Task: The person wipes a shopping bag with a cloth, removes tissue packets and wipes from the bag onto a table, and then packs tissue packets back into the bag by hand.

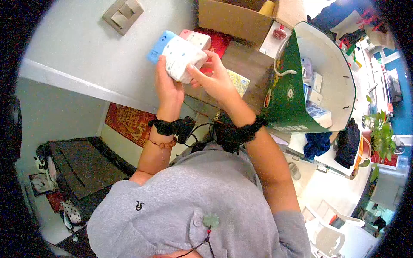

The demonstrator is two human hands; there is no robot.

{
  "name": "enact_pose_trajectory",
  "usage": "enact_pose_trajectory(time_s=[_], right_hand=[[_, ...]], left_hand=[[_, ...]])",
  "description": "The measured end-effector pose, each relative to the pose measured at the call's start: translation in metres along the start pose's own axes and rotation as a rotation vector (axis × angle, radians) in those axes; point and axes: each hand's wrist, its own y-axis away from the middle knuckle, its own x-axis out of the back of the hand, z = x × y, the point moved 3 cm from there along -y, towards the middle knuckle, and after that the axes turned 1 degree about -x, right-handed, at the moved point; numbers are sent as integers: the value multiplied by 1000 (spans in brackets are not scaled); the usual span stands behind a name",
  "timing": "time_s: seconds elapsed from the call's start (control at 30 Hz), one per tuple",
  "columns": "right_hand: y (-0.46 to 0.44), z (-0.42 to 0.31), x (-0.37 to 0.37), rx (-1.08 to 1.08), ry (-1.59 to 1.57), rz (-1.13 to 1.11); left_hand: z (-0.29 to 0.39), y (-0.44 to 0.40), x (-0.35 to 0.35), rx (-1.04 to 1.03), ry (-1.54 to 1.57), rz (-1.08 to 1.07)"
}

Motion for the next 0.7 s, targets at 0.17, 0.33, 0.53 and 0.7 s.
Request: enact_pose_trajectory(time_s=[0.17,0.33,0.53,0.7], right_hand=[[-38,40,-7,-203,-216,43],[-75,62,0,-183,-73,68],[-103,77,12,-27,196,110],[44,-85,-7,362,349,15]], left_hand=[[-7,-21,29,-102,-345,172],[-23,-22,59,-369,-1015,211],[-38,-39,74,-430,-1090,33],[-5,15,-12,-654,-879,-119]])
